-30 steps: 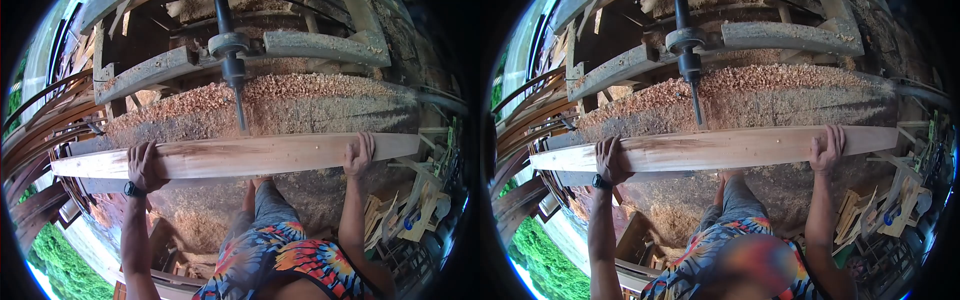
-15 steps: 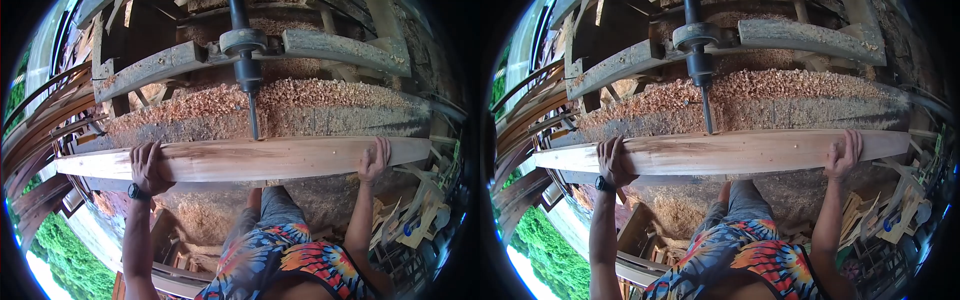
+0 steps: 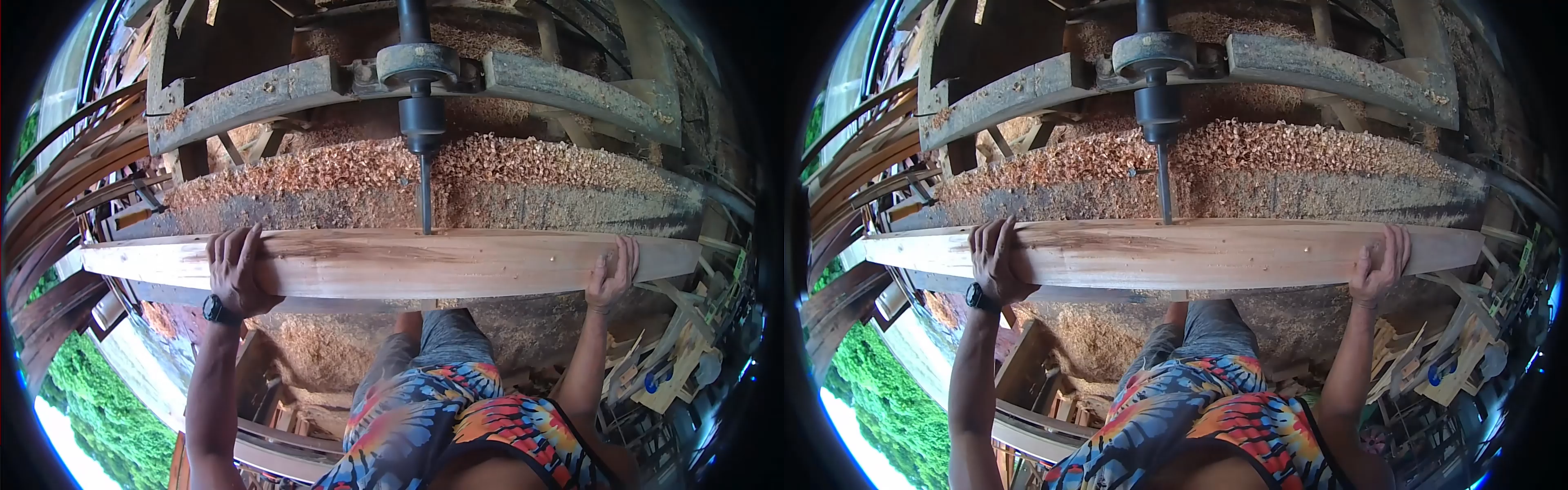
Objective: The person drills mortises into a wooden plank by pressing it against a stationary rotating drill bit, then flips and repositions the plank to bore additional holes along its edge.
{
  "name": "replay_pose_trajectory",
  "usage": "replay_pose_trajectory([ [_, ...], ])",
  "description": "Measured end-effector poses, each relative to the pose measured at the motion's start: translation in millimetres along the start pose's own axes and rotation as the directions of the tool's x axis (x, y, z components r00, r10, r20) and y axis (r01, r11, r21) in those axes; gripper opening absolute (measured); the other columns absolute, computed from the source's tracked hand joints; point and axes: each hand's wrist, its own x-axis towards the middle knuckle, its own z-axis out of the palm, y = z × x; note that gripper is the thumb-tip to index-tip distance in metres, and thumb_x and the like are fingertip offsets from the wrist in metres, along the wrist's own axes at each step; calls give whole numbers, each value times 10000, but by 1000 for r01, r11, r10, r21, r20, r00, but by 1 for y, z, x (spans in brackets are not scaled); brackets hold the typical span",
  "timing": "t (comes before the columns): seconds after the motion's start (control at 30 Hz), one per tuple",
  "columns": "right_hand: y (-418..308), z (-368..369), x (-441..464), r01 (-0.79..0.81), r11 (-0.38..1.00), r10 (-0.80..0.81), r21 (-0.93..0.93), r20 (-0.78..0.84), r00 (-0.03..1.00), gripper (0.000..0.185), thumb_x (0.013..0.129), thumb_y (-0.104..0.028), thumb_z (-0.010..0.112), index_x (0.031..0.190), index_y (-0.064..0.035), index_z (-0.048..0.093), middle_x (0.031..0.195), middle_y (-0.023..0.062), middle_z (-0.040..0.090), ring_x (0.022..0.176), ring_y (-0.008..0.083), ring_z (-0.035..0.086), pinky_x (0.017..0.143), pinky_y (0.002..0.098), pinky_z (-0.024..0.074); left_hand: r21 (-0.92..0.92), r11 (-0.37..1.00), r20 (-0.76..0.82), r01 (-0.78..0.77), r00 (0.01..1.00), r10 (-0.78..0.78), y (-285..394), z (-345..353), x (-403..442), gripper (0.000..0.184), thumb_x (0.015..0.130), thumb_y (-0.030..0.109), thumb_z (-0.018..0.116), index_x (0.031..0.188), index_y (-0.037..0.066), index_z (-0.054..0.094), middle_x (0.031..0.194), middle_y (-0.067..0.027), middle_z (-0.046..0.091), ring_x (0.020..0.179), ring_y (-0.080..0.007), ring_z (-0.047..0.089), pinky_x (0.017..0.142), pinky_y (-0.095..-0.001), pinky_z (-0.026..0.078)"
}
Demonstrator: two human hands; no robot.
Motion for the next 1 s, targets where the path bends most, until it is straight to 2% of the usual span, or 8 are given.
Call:
replay_pose_trajectory([
  [0.27, -6, -1, 8, -2, 1000, 2, 9, 2, 1000, 561, 933, -347, 612, 1306, 70, 636, 1329, 251, 636, 1332, 507, 536, 1153, 594, 394, 13, 1000, -10, -16, 1000, 16, 0, 1, 1, 1160, 464, 247, 891, 1534, 51, 488, 1310, -192, 614, 1194, -399, 607, 1069, -595, 403],
  [0.37, -6, 0, 8, -4, 1000, 4, 5, 1, 1000, 563, 933, -351, 604, 1305, 70, 637, 1323, 250, 639, 1328, 508, 538, 1151, 595, 396, -2, 1000, -21, -6, 1000, 6, -3, 5, -2, 1210, 410, 239, 913, 1534, 55, 505, 1339, -194, 610, 1245, -411, 581, 1098, -596, 391],
  [0.47, -6, 0, 10, 1, 1000, -1, -3, -8, 1000, 563, 931, -348, 599, 1304, 71, 638, 1318, 251, 644, 1322, 510, 542, 1151, 594, 397, 12, 1000, 12, -3, 1000, 3, 1, 0, 1, 1156, 483, 266, 907, 1536, 46, 485, 1316, -189, 612, 1203, -396, 604, 1075, -593, 393],
  [0.67, -1, 2, 13, 21, 1000, -21, -9, -10, 1000, 579, 929, -361, 598, 1311, 73, 639, 1326, 254, 647, 1322, 506, 547, 1159, 590, 394, 27, 1000, 7, 14, 1000, -14, 2, 1, 1, 1175, 479, 288, 929, 1538, 46, 482, 1335, -184, 609, 1220, -393, 596, 1081, -596, 387],
  [0.87, 3, 5, 17, 30, 1000, -30, 10, -12, 999, 592, 931, -377, 601, 1323, 65, 643, 1330, 245, 653, 1327, 501, 547, 1164, 586, 391, 50, 997, 40, 50, 998, -52, 0, 3, 1, 1276, 397, 297, 964, 1548, 48, 472, 1347, -185, 604, 1252, -395, 573, 1106, -611, 363],
  [1.0, 6, 5, 20, 32, 999, -32, 7, -15, 999, 593, 928, -380, 606, 1323, 61, 646, 1331, 241, 654, 1329, 497, 547, 1166, 586, 389, 61, 998, 22, 29, 999, -30, -1, 5, 4, 1277, 398, 292, 965, 1550, 49, 470, 1349, -187, 603, 1250, -395, 574, 1109, -612, 361],
])
